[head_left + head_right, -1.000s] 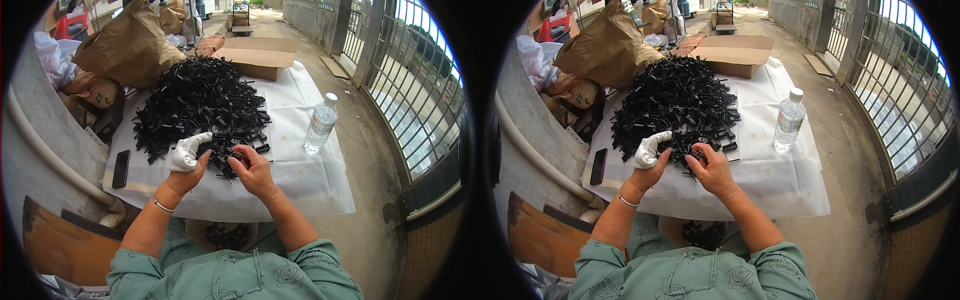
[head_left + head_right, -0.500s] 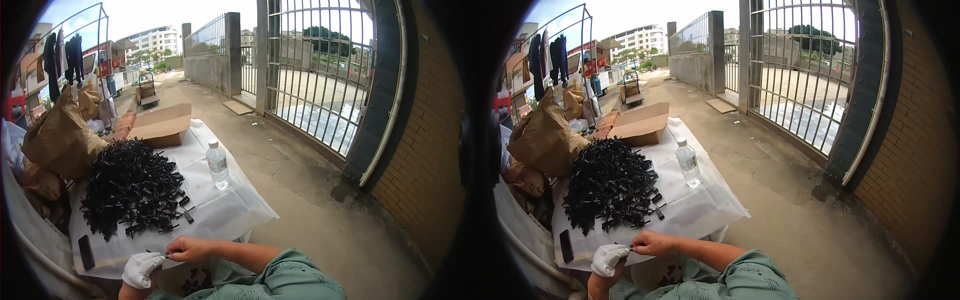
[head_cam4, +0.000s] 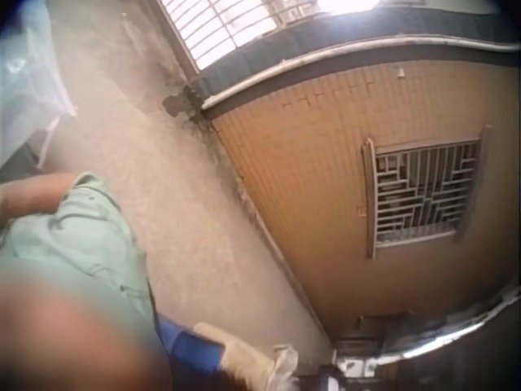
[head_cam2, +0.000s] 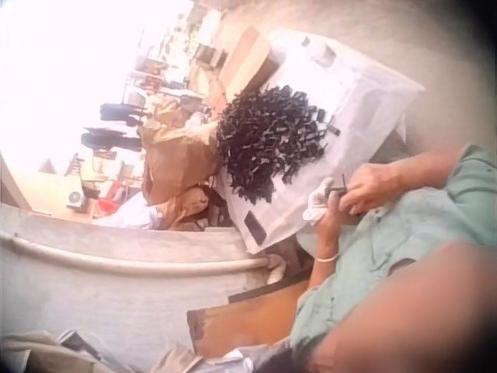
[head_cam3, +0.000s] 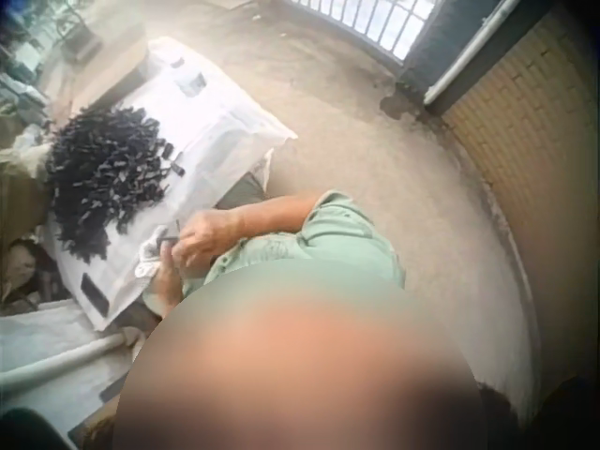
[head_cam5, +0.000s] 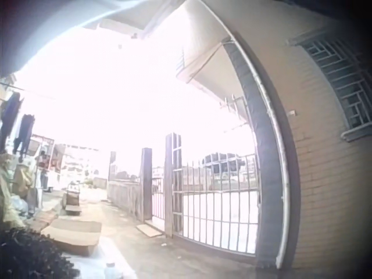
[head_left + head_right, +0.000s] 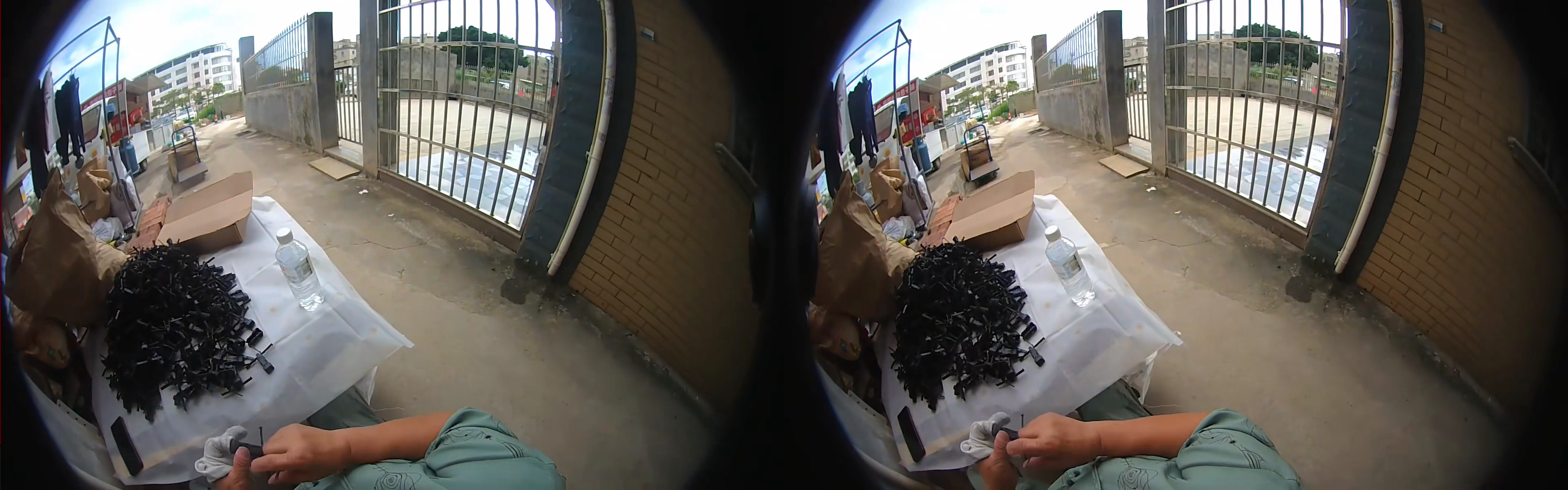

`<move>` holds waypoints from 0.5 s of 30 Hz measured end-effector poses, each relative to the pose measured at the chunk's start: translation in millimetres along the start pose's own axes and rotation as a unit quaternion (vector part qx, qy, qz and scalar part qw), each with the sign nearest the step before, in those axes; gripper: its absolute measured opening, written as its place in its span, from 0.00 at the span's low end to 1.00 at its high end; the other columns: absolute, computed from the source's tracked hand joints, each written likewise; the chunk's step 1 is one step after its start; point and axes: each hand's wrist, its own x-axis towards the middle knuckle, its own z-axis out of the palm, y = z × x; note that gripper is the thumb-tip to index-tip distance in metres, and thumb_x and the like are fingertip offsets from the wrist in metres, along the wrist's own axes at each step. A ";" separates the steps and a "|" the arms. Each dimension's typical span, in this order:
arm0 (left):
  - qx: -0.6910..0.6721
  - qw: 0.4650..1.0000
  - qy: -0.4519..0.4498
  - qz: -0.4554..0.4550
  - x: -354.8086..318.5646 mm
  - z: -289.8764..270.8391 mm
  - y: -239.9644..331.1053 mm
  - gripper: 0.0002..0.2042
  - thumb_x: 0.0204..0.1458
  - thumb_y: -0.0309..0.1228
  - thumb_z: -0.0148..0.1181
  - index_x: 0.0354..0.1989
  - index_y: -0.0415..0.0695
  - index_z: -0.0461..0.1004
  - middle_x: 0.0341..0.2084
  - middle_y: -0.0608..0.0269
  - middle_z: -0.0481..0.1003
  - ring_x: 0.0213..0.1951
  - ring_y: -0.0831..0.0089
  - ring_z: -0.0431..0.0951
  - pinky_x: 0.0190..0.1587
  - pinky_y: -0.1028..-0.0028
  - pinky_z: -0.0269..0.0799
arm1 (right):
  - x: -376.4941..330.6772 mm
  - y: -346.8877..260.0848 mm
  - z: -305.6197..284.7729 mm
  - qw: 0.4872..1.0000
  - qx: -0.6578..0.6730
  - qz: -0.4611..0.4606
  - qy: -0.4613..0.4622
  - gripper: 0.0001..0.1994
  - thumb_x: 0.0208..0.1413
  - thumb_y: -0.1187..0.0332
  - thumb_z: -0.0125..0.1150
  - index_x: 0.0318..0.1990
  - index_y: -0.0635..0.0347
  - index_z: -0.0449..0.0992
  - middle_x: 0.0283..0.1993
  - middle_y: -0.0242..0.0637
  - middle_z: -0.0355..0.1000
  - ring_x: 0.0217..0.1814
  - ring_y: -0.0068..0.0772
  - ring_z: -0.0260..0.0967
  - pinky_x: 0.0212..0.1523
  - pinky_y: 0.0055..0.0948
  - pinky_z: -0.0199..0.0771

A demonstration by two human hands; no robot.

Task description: Cleaning small black plastic components with a white cloth and sorting them into a container.

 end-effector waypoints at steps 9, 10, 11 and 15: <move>-0.056 0.997 -0.014 0.052 -15.4 -3.2 -81.4 0.15 0.56 0.30 0.51 0.50 0.39 0.62 0.44 0.57 0.69 0.45 0.66 0.70 0.47 0.72 0.66 | 14.4 -7.4 14.0 0.990 -0.106 -0.001 0.090 0.08 0.45 0.69 0.58 0.27 0.59 0.65 0.21 0.38 0.60 0.22 0.42 0.63 0.22 0.35 0.63; -0.247 0.968 0.052 -0.002 -16.0 8.2 -56.0 0.10 0.55 0.29 0.51 0.44 0.42 0.63 0.37 0.63 0.71 0.39 0.75 0.71 0.44 0.76 0.67 | 15.4 -6.1 19.6 0.992 -0.087 -0.001 0.087 0.08 0.45 0.69 0.58 0.27 0.59 0.65 0.21 0.38 0.60 0.22 0.42 0.63 0.22 0.35 0.63; -0.287 0.957 -0.006 -0.047 -17.9 15.0 -23.0 0.09 0.56 0.29 0.50 0.43 0.41 0.65 0.39 0.63 0.70 0.41 0.75 0.70 0.45 0.77 0.66 | 13.4 -2.2 23.1 0.991 -0.042 0.077 0.100 0.08 0.46 0.69 0.59 0.28 0.60 0.65 0.21 0.39 0.61 0.22 0.42 0.63 0.23 0.34 0.64; -0.321 0.941 -0.015 -0.104 -16.1 8.8 -14.3 0.11 0.54 0.23 0.46 0.46 0.40 0.65 0.43 0.61 0.70 0.45 0.74 0.70 0.47 0.78 0.66 | 8.7 7.9 29.7 0.953 0.064 0.273 0.117 0.09 0.48 0.69 0.60 0.30 0.63 0.66 0.23 0.42 0.65 0.21 0.36 0.63 0.23 0.30 0.64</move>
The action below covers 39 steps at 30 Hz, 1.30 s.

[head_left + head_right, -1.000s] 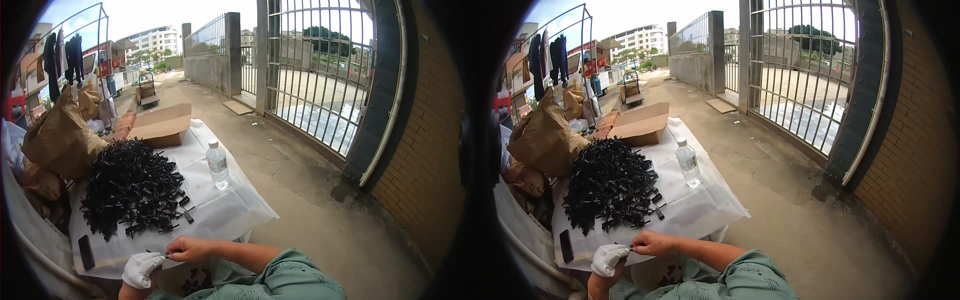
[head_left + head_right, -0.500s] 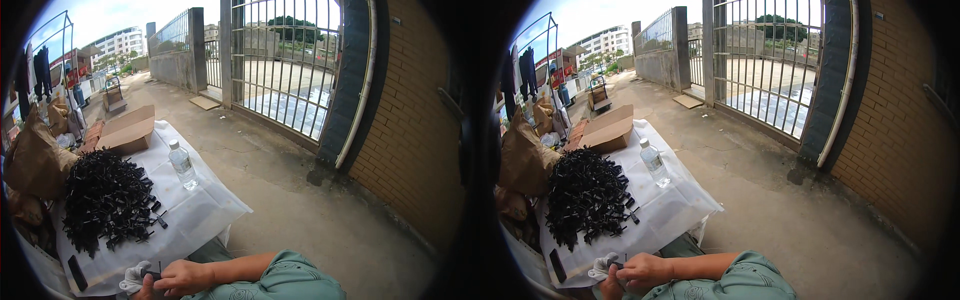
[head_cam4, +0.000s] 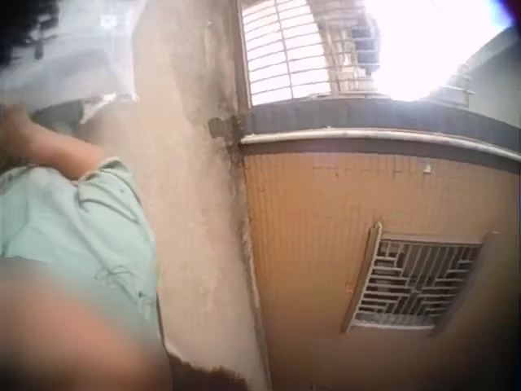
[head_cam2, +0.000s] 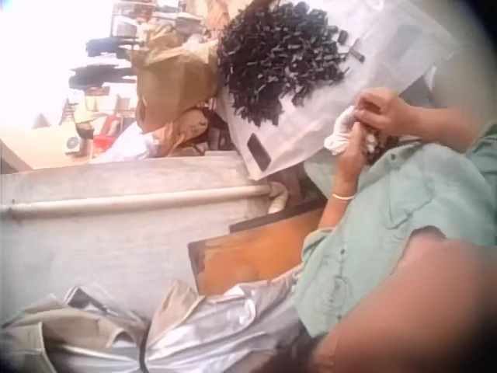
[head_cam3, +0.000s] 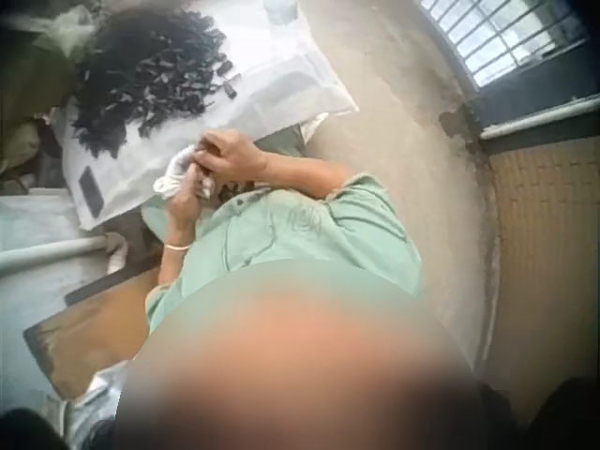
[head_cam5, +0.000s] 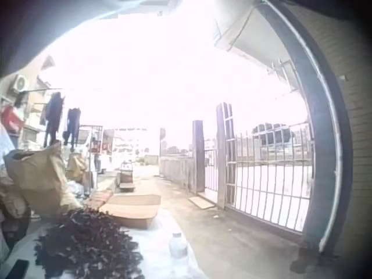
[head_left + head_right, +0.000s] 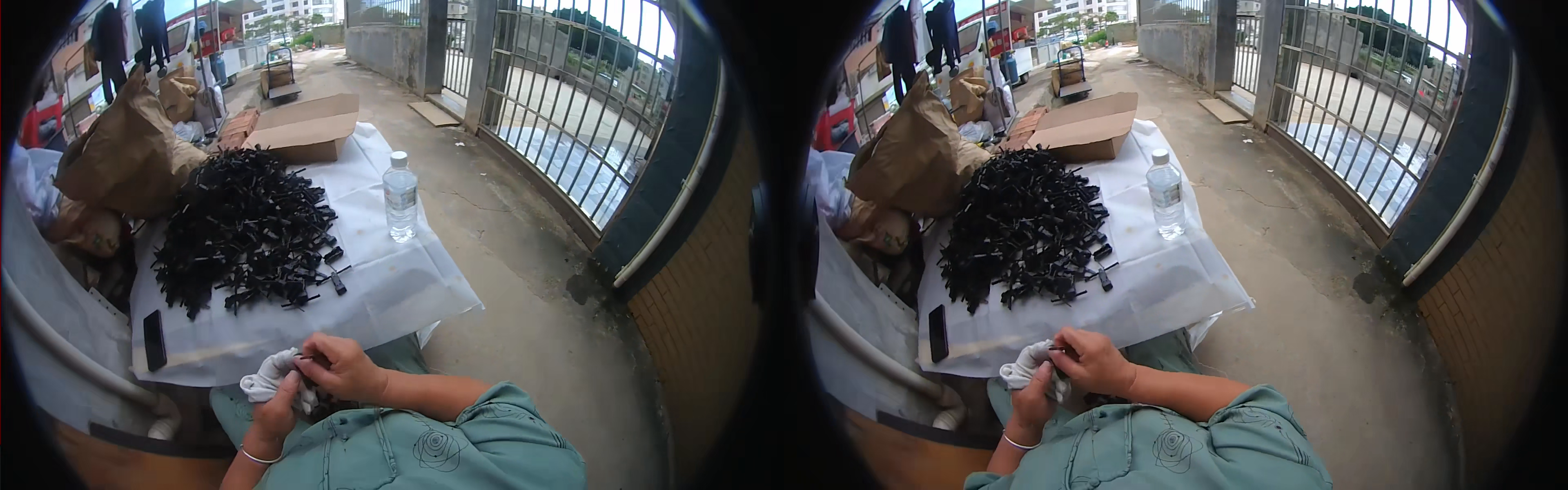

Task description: Cleaning small black plastic components with a white cloth and sorting them into a container.

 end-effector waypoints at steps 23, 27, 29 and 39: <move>0.369 0.920 0.114 0.071 -13.3 -23.8 -5.7 0.15 0.49 0.20 0.53 0.48 0.36 0.66 0.37 0.63 0.71 0.37 0.81 0.71 0.40 0.80 0.69 | 9.8 16.6 12.3 0.962 0.011 0.124 -0.244 0.11 0.60 0.67 0.46 0.28 0.64 0.66 0.20 0.31 0.62 0.22 0.21 0.57 0.25 0.23 0.62; 0.498 0.843 0.105 0.172 -10.3 -23.2 -1.3 0.15 0.47 0.19 0.54 0.45 0.34 0.68 0.37 0.57 0.72 0.38 0.73 0.73 0.42 0.76 0.70 | 8.2 25.8 18.0 0.956 0.023 0.159 -0.246 0.11 0.60 0.67 0.46 0.28 0.64 0.66 0.21 0.29 0.62 0.25 0.17 0.57 0.26 0.22 0.62; 0.539 0.811 0.100 0.204 -8.4 -24.5 -1.6 0.15 0.46 0.19 0.54 0.44 0.33 0.69 0.37 0.55 0.72 0.38 0.69 0.74 0.42 0.75 0.70 | 2.9 38.5 27.4 0.954 0.072 0.184 -0.227 0.11 0.60 0.68 0.46 0.27 0.64 0.67 0.21 0.28 0.63 0.25 0.16 0.57 0.27 0.21 0.62; 0.197 0.973 0.119 0.016 3.5 -38.9 8.5 0.14 0.55 0.24 0.48 0.49 0.41 0.59 0.35 0.66 0.66 0.33 0.80 0.65 0.38 0.80 0.66 | 19.9 29.6 10.1 0.947 -0.036 0.174 -0.267 0.08 0.53 0.70 0.56 0.39 0.62 0.71 0.19 0.27 0.61 0.22 0.17 0.56 0.24 0.20 0.60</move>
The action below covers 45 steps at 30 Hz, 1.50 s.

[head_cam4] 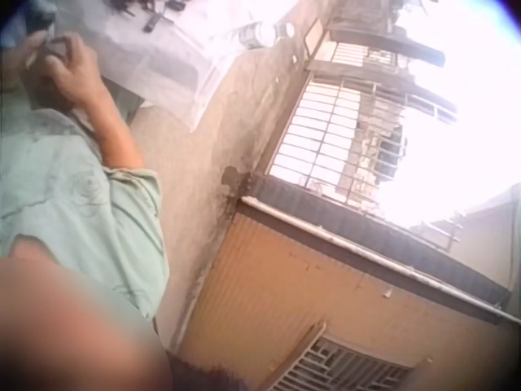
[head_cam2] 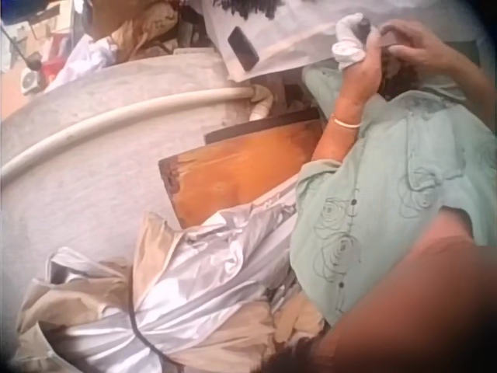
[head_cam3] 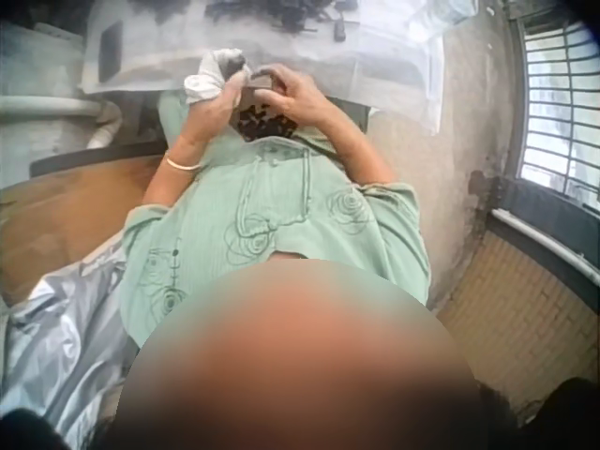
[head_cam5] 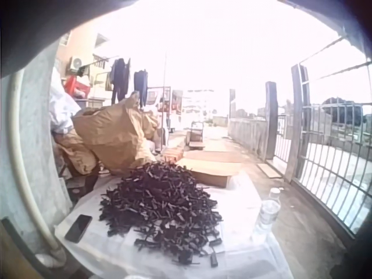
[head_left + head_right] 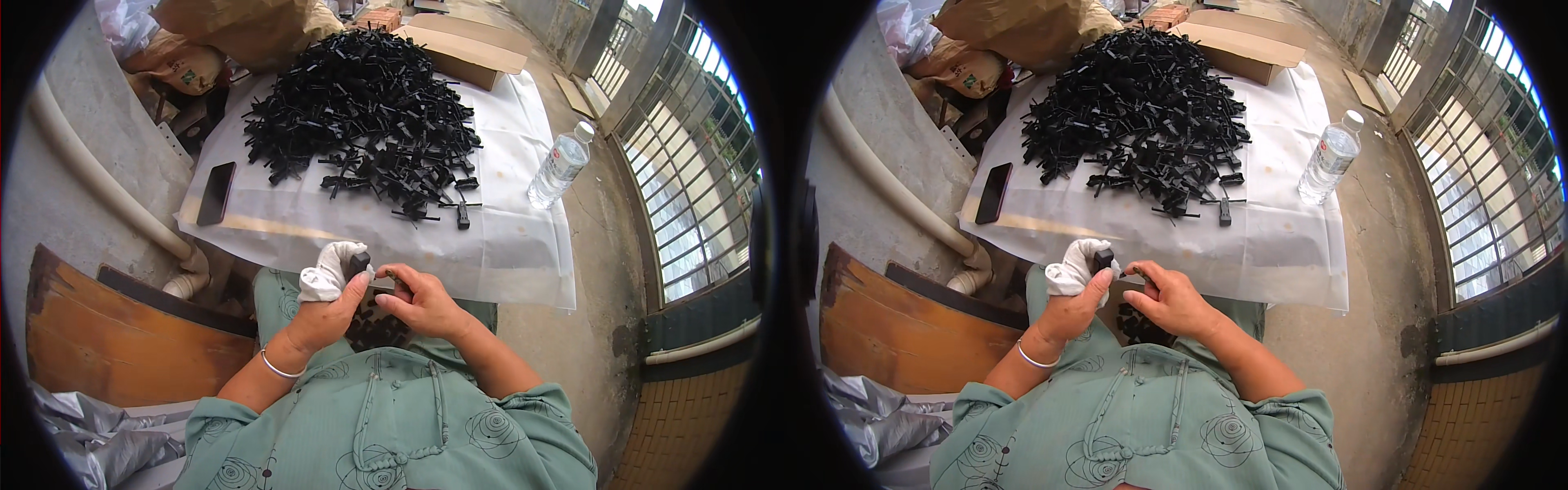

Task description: Cleaning small black plastic components with a white cloth and sorting them into a container.

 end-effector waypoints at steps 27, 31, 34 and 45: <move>-0.113 0.981 -0.122 -0.098 -6.6 3.6 4.1 0.18 0.54 0.27 0.43 0.53 0.42 0.55 0.31 0.67 0.64 0.22 0.84 0.59 0.24 0.83 0.59 | -0.4 -1.6 4.8 0.991 0.087 -0.084 0.064 0.09 0.48 0.69 0.63 0.25 0.62 0.69 0.19 0.28 0.61 0.19 0.17 0.53 0.20 0.18 0.55; -0.032 0.991 -0.122 -0.051 -7.7 2.6 0.6 0.17 0.53 0.26 0.44 0.53 0.42 0.55 0.30 0.67 0.63 0.21 0.84 0.59 0.23 0.82 0.58 | 0.8 -9.8 6.9 0.988 0.141 -0.026 0.058 0.10 0.54 0.68 0.57 0.25 0.63 0.69 0.20 0.31 0.63 0.20 0.19 0.56 0.21 0.21 0.58; -0.029 0.991 -0.109 -0.066 -7.0 2.3 2.7 0.16 0.53 0.25 0.43 0.52 0.41 0.56 0.31 0.66 0.64 0.24 0.84 0.60 0.26 0.82 0.60 | 0.0 -5.3 2.5 0.988 0.116 -0.095 0.041 0.12 0.58 0.67 0.50 0.25 0.64 0.68 0.20 0.32 0.65 0.21 0.22 0.58 0.24 0.24 0.62; 0.259 0.962 -0.067 0.052 0.7 11.3 -0.1 0.14 0.47 0.23 0.44 0.45 0.38 0.61 0.35 0.57 0.67 0.38 0.68 0.68 0.44 0.74 0.65 | 8.2 4.6 8.7 0.998 0.019 -0.060 0.015 0.13 0.57 0.66 0.48 0.26 0.66 0.67 0.20 0.47 0.64 0.20 0.40 0.59 0.25 0.33 0.62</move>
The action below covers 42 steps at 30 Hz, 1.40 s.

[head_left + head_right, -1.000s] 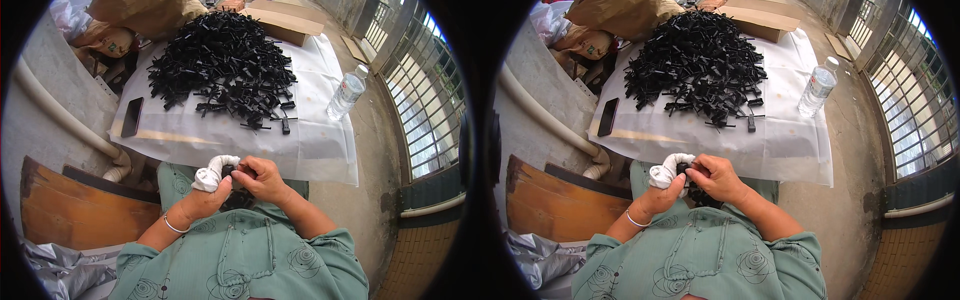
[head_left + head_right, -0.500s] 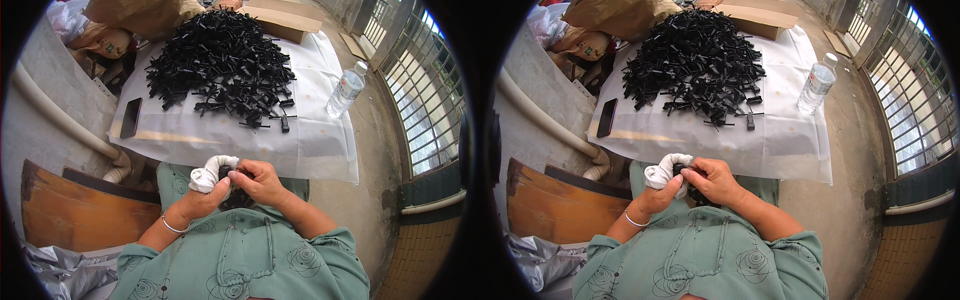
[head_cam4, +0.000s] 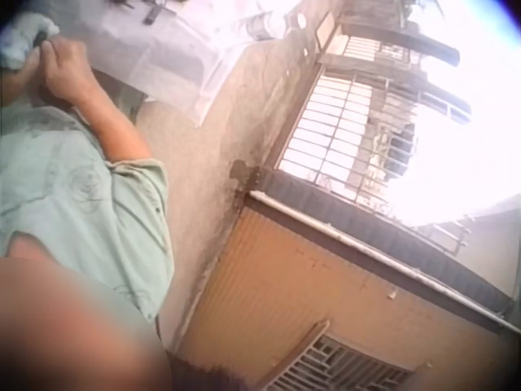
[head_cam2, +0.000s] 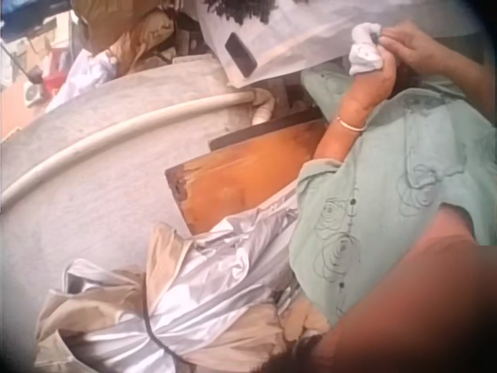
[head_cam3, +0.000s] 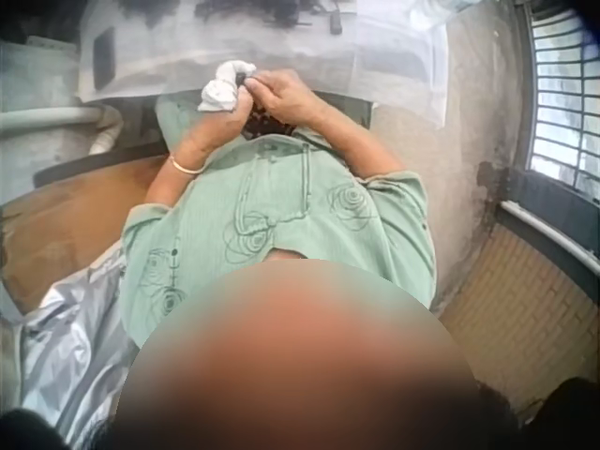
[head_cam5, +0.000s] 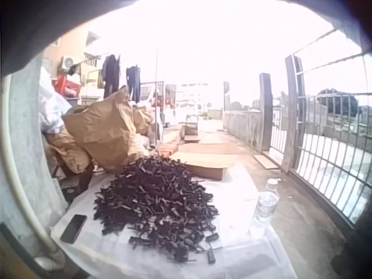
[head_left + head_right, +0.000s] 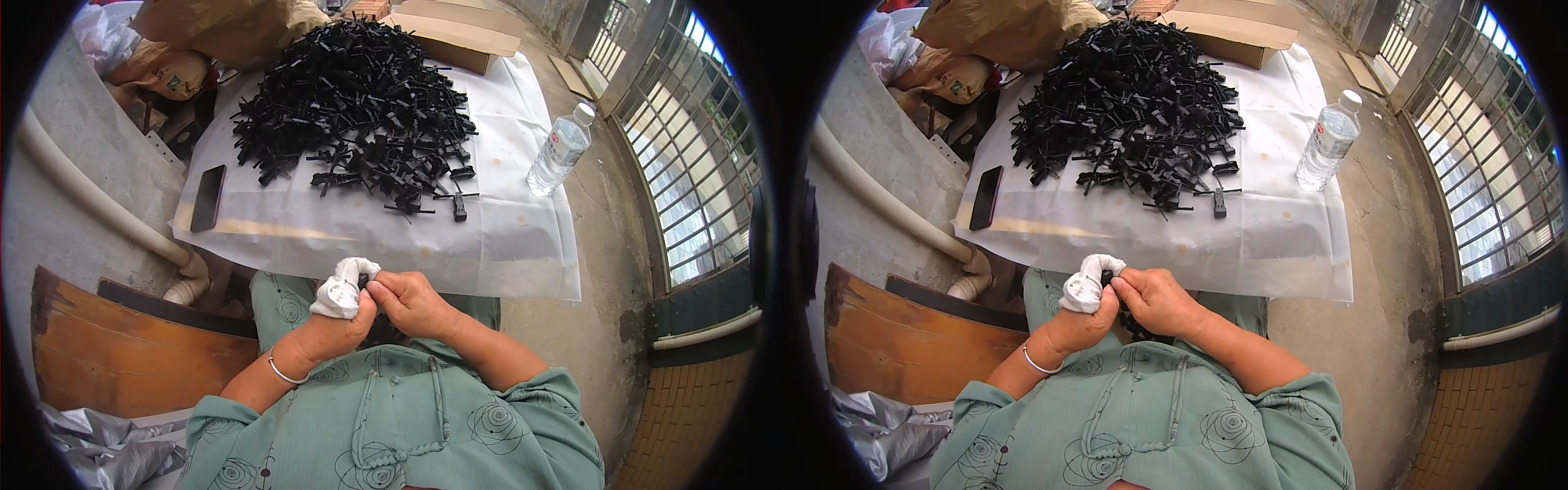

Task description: Cleaning small black plastic components with a white cloth and sorting them into a container.

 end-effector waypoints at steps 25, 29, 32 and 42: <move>0.130 0.984 0.104 0.056 69.3 15.1 -47.7 0.15 0.47 0.26 0.55 0.45 0.37 0.67 0.37 0.50 0.71 0.35 0.60 0.75 0.39 0.70 0.71 | 18.0 50.1 -26.2 0.868 -0.423 -0.220 0.143 0.05 0.44 0.74 0.57 0.29 0.58 0.69 0.19 0.34 0.62 0.19 0.37 0.64 0.19 0.32 0.63; -0.137 0.984 -0.006 -0.111 59.0 4.5 -28.4 0.12 0.52 0.25 0.49 0.45 0.38 0.66 0.34 0.59 0.72 0.27 0.76 0.73 0.28 0.77 0.70 | 18.4 39.3 -24.4 0.925 -0.289 -0.200 0.147 0.04 0.47 0.72 0.59 0.28 0.60 0.71 0.18 0.31 0.62 0.18 0.26 0.62 0.18 0.27 0.59; -0.264 0.959 -0.048 -0.091 47.5 -0.8 -22.1 0.13 0.53 0.24 0.49 0.48 0.39 0.64 0.34 0.64 0.71 0.23 0.86 0.68 0.23 0.82 0.67 | 19.9 30.7 -22.8 0.986 0.085 0.056 0.130 0.11 0.54 0.67 0.57 0.25 0.64 0.71 0.19 0.23 0.59 0.23 0.12 0.50 0.21 0.18 0.53; -0.126 0.992 0.008 -0.012 35.2 -1.2 -19.0 0.14 0.52 0.23 0.51 0.48 0.38 0.64 0.35 0.64 0.69 0.27 0.83 0.70 0.26 0.82 0.68 | 17.1 12.2 -19.9 0.997 0.013 -0.065 0.048 0.14 0.60 0.63 0.46 0.27 0.63 0.67 0.20 0.26 0.62 0.23 0.17 0.55 0.25 0.22 0.60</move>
